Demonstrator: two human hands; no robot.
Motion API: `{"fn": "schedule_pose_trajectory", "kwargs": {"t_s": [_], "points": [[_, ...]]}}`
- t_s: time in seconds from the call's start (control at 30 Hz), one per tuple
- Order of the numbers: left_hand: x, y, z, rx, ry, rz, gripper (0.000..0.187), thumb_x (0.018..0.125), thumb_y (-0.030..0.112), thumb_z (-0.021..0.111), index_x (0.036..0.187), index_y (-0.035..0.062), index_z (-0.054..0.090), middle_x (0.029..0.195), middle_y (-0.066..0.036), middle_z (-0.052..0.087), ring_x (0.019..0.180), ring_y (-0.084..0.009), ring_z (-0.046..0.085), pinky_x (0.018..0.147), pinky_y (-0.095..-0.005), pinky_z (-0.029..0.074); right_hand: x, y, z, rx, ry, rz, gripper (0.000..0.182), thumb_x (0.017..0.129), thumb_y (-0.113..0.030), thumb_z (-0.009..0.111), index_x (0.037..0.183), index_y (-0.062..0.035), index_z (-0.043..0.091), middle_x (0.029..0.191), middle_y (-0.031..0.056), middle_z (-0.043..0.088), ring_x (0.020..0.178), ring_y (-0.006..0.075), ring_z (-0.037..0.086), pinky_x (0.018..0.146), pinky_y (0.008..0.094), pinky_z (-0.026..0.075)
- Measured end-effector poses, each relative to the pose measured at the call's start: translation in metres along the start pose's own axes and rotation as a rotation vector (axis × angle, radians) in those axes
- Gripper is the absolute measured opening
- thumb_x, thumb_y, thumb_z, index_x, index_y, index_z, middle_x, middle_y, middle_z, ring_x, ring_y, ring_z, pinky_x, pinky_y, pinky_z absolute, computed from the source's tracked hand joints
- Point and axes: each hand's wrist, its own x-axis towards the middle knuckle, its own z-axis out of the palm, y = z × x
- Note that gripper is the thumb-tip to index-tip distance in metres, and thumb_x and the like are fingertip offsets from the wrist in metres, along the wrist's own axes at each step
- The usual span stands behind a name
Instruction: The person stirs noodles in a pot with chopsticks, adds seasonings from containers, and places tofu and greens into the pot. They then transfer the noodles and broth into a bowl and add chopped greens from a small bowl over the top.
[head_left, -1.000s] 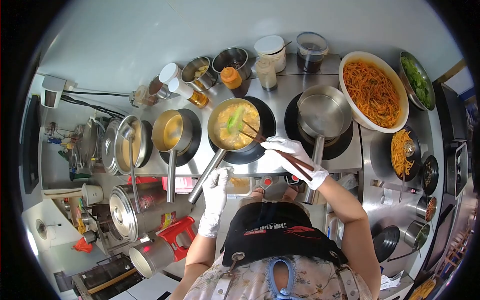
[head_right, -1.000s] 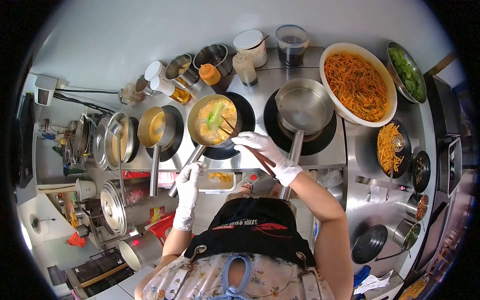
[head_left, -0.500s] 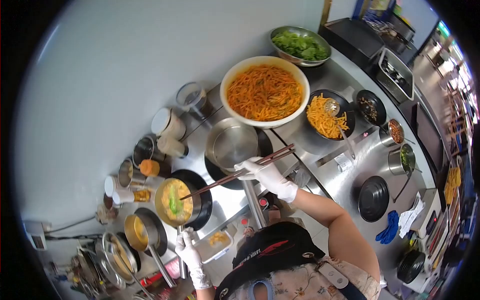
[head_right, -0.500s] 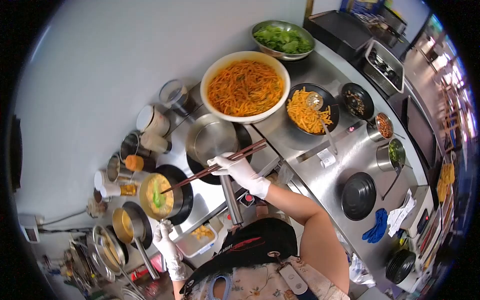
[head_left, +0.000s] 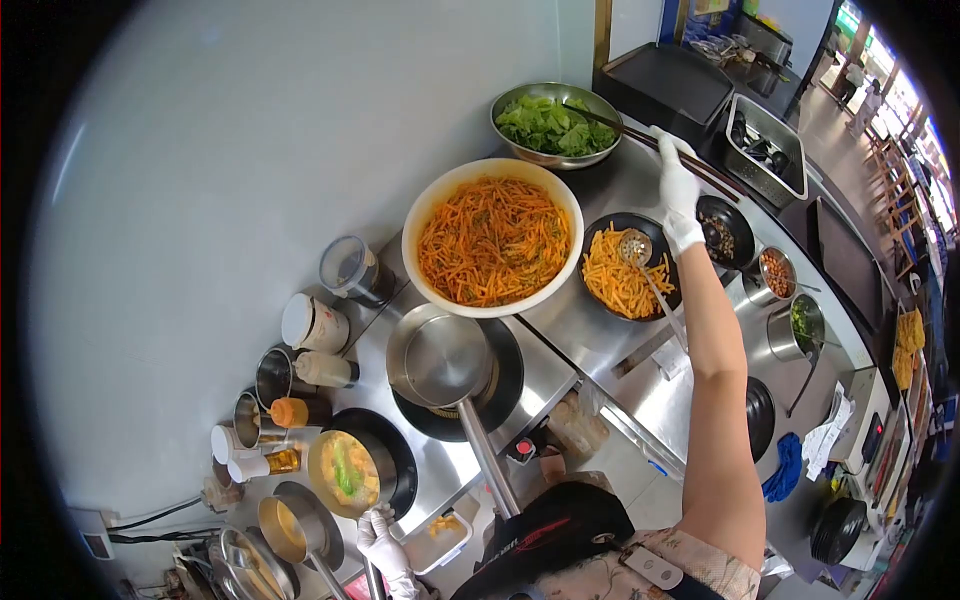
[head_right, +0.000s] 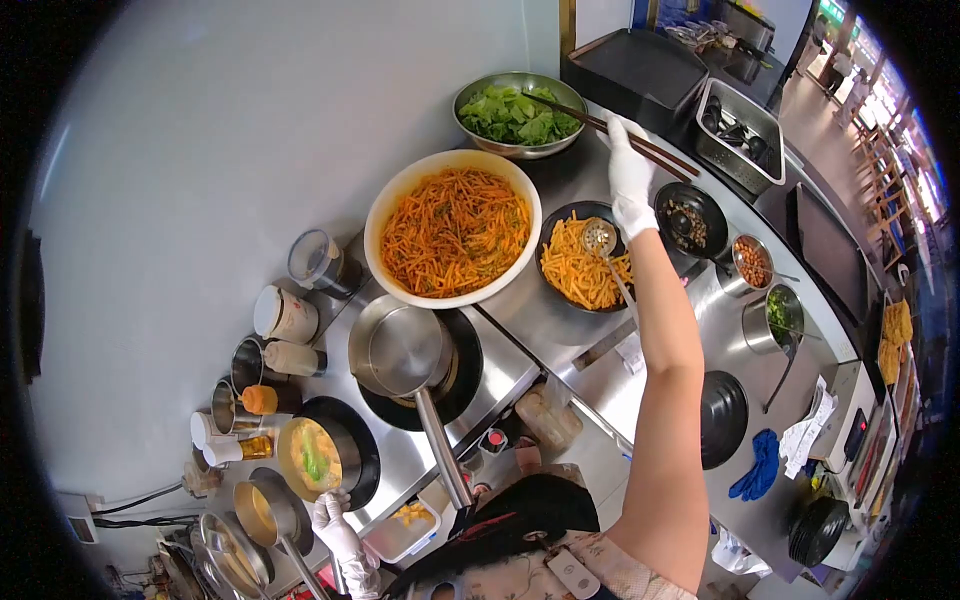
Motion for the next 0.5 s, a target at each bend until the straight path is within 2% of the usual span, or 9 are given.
{"fn": "schedule_pose_trajectory", "kwargs": {"t_s": [0.03,0.07,0.13,0.2,0.23,0.37,0.43,0.5], "points": [[0.0,0.003,0.003,0.005,0.003,-0.01,0.02,0.099,0.011,0.05,0.097,-0.0039,0.064,0.088,-0.009,0.067,0.076,-0.0126,0.062,0.072,-0.0261,0.051,0.004,0.0,0.012,-0.127,0.014,-0.007,0.019,0.089,-0.011,0.066,0.101,0.0034,0.068,0.101,0.0095,0.067,0.093,0.0148,0.063,0.082,0.0252,0.054],[0.0,0.005,0.006,0.01,0.007,-0.018,0.021,0.099,0.011,0.05,0.096,-0.0038,0.064,0.087,-0.009,0.067,0.076,-0.0126,0.062,0.072,-0.0262,0.051,0.011,0.007,0.024,-0.008,-0.012,0.028,0.019,0.088,-0.01,0.068,0.1,0.0038,0.068,0.098,0.0094,0.067,0.09,0.0146,0.063,0.078,0.0248,0.054],[0.002,-0.001,0.006,0.004,0.013,0.006,0.021,0.099,0.011,0.05,0.095,-0.0038,0.064,0.087,-0.008,0.067,0.077,-0.013,0.062,0.072,-0.0264,0.051,0.036,0.053,0.046,0.112,-0.073,0.067,0.02,0.091,-0.015,0.064,0.101,0.0024,0.068,0.102,0.0085,0.067,0.094,0.0152,0.063,0.085,0.027,0.053],[0.001,0.004,0.009,0.132,0.01,0.007,0.021,0.099,0.012,0.051,0.094,-0.0036,0.065,0.087,-0.008,0.068,0.077,-0.0131,0.062,0.071,-0.0268,0.05,0.048,0.081,0.067,0.151,-0.092,0.094,0.018,0.089,-0.01,0.065,0.1,0.0042,0.067,0.103,0.0105,0.066,0.095,0.0167,0.064,0.083,0.0279,0.057],[0.0,0.007,0.014,0.153,0.043,0.026,0.022,0.099,0.013,0.052,0.092,-0.003,0.065,0.08,-0.006,0.066,0.072,-0.0118,0.06,0.068,-0.0251,0.049,0.05,0.088,0.078,0.168,-0.097,0.091,0.019,0.089,-0.01,0.066,0.102,0.0039,0.066,0.103,0.0101,0.066,0.093,0.0164,0.064,0.082,0.0278,0.056],[0.0,-0.006,0.009,0.189,0.079,0.019,0.024,0.099,0.014,0.051,0.09,-0.0019,0.066,0.08,-0.006,0.067,0.072,-0.0123,0.061,0.068,-0.0258,0.049,0.061,0.12,0.114,-0.011,-0.077,0.139,0.019,0.087,-0.009,0.067,0.1,0.0048,0.066,0.1,0.0091,0.066,0.089,0.0162,0.064,0.079,0.0272,0.057],[-0.002,0.0,0.015,0.186,0.08,-0.01,0.024,0.099,0.014,0.05,0.09,-0.0017,0.066,0.08,-0.006,0.067,0.072,-0.0123,0.061,0.068,-0.0258,0.049,0.061,0.133,0.124,0.185,0.003,0.175,0.015,0.082,-0.01,0.072,0.09,0.0024,0.068,0.086,0.0069,0.067,0.079,0.0125,0.063,0.069,0.0244,0.055],[-0.002,-0.001,0.016,0.166,0.072,-0.03,0.023,0.099,0.013,0.05,0.089,-0.0011,0.066,0.08,-0.006,0.066,0.072,-0.0121,0.06,0.068,-0.0257,0.049,0.058,0.117,0.124,0.215,0.014,0.161,0.014,0.083,-0.009,0.071,0.09,0.0026,0.068,0.087,0.0067,0.067,0.079,0.0125,0.063,0.069,0.0244,0.055]]}}
